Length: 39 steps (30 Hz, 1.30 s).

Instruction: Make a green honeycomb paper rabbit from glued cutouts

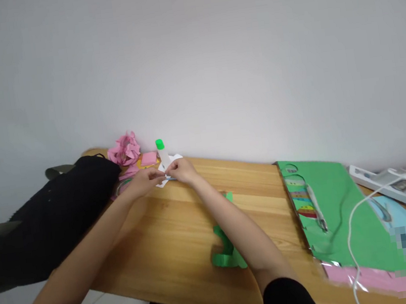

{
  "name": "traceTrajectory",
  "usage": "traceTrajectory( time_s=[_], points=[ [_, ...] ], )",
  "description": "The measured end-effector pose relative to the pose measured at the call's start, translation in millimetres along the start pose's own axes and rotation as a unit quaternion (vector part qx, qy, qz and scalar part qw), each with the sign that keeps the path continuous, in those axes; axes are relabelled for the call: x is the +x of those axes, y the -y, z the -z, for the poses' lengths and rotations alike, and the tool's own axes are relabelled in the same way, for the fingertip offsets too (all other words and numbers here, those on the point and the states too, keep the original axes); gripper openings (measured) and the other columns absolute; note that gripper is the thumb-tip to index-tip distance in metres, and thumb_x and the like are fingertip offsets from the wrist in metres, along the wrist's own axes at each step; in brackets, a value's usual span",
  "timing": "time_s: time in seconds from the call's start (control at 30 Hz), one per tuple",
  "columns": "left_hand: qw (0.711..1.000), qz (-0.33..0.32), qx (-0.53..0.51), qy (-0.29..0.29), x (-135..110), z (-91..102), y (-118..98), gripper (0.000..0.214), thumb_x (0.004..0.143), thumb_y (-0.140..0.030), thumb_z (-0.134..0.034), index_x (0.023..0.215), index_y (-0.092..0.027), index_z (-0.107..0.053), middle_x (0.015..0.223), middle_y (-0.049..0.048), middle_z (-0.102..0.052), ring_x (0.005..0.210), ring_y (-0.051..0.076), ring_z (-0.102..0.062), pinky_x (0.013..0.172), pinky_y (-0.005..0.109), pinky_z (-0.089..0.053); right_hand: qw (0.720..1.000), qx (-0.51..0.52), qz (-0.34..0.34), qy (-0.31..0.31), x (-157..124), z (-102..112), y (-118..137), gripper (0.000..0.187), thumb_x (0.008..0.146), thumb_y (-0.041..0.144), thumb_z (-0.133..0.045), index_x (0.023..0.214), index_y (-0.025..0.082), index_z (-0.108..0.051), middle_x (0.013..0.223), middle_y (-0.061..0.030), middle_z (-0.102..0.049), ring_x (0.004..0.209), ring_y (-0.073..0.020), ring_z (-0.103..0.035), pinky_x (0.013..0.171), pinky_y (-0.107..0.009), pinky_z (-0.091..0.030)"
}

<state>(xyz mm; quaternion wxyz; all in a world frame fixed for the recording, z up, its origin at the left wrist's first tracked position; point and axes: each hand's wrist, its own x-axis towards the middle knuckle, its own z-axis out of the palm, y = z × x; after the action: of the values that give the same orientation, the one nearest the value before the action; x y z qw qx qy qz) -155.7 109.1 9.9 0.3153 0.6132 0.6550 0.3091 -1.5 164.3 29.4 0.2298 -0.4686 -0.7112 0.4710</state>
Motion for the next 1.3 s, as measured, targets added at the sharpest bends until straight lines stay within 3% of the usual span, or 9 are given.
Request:
traceTrajectory(
  time_s=[0.2,0.37,0.47,0.57,0.7,0.9,1.1,1.2,1.3],
  points=[
    [0.995,0.061,-0.082,0.022,-3.5,2.4,-2.1,0.022,0.07,-0.036,-0.066,0.075,-0.015,-0.072,0.065,0.0035,-0.069,0.061,0.015,-0.066,0.054,0.022,-0.046,0.999,-0.042,0.013,0.004,11.2,-9.4,-4.0,0.01,0.074,0.008,-0.064,0.067,0.013,-0.07,0.064,0.0006,-0.068,0.056,-0.0079,-0.057,0.055,-0.018,-0.042],
    [0.993,0.08,-0.082,-0.005,-2.8,-1.2,-1.0,0.025,0.074,-0.037,-0.063,0.077,-0.013,-0.07,0.069,0.0053,-0.07,0.056,0.013,-0.064,0.05,0.021,-0.043,0.994,-0.106,0.024,0.01,14.9,-11.3,-6.2,0.01,0.08,0.014,-0.063,0.077,0.012,-0.072,0.069,-0.0005,-0.07,0.058,-0.008,-0.06,0.056,-0.018,-0.044],
    [0.995,0.081,-0.045,-0.023,-1.1,-2.0,2.3,0.022,0.078,-0.033,-0.059,0.076,-0.013,-0.068,0.065,0.0044,-0.069,0.055,0.014,-0.063,0.051,0.022,-0.042,0.985,-0.165,0.037,0.027,14.8,-10.3,-7.3,0.015,0.086,0.015,-0.058,0.088,0.012,-0.073,0.076,-0.0019,-0.072,0.065,-0.0098,-0.064,0.06,-0.018,-0.046],
    [0.996,0.072,0.022,-0.045,-0.8,5.0,5.6,0.017,0.078,-0.027,-0.057,0.069,-0.015,-0.065,0.063,0.0034,-0.067,0.06,0.017,-0.063,0.057,0.025,-0.043,0.967,-0.245,0.06,0.042,13.1,-10.2,-7.7,0.017,0.086,0.012,-0.058,0.097,0.011,-0.072,0.093,-0.0084,-0.074,0.085,-0.0172,-0.069,0.074,-0.025,-0.051],
    [0.988,0.055,0.122,-0.071,-3.1,22.3,5.7,0.024,0.082,-0.029,-0.054,0.063,-0.018,-0.063,0.065,0.0047,-0.067,0.069,0.021,-0.064,0.067,0.031,-0.044,0.928,-0.349,0.106,0.076,11.2,-18.9,-5.7,0.03,0.079,0.007,-0.066,0.108,0.014,-0.068,0.118,-0.0156,-0.067,0.115,-0.0279,-0.06,0.097,-0.038,-0.046],
    [0.975,0.05,0.211,-0.051,-4.2,37.0,5.1,0.023,0.084,-0.026,-0.052,0.07,-0.019,-0.069,0.076,0.0058,-0.07,0.077,0.023,-0.065,0.068,0.031,-0.044,0.893,-0.427,0.108,0.091,15.1,-33.4,-4.6,0.028,0.092,0.022,-0.062,0.118,0.014,-0.061,0.126,-0.011,-0.062,0.119,-0.0259,-0.057,0.102,-0.05,-0.045],
    [0.965,0.058,0.255,-0.035,-7.5,40.0,8.1,0.022,0.084,-0.03,-0.055,0.078,-0.019,-0.073,0.085,0.0065,-0.071,0.08,0.023,-0.065,0.069,0.031,-0.045,0.915,-0.389,0.074,0.082,20.0,-29.2,-11.6,0.026,0.095,0.031,-0.058,0.115,0.015,-0.061,0.118,-0.0087,-0.064,0.107,-0.0221,-0.063,0.093,-0.045,-0.052],
    [0.961,0.055,0.267,-0.034,-8.9,41.7,8.6,0.022,0.084,-0.031,-0.055,0.085,-0.019,-0.074,0.09,0.0073,-0.072,0.084,0.024,-0.065,0.072,0.031,-0.046,0.937,-0.335,0.061,0.073,21.7,-28.7,-11.0,0.021,0.096,0.02,-0.05,0.115,0.015,-0.058,0.112,-0.0098,-0.067,0.103,-0.0214,-0.065,0.088,-0.039,-0.053],
    [0.96,0.054,0.272,-0.04,-9.6,44.9,10.9,0.024,0.086,-0.031,-0.053,0.091,-0.019,-0.074,0.096,0.0072,-0.073,0.088,0.024,-0.066,0.074,0.03,-0.047,0.957,-0.273,0.039,0.092,22.7,-30.0,-8.0,0.027,0.092,0.008,-0.045,0.115,0.017,-0.054,0.098,-0.006,-0.071,0.085,-0.0168,-0.07,0.07,-0.026,-0.055]
  ],
)
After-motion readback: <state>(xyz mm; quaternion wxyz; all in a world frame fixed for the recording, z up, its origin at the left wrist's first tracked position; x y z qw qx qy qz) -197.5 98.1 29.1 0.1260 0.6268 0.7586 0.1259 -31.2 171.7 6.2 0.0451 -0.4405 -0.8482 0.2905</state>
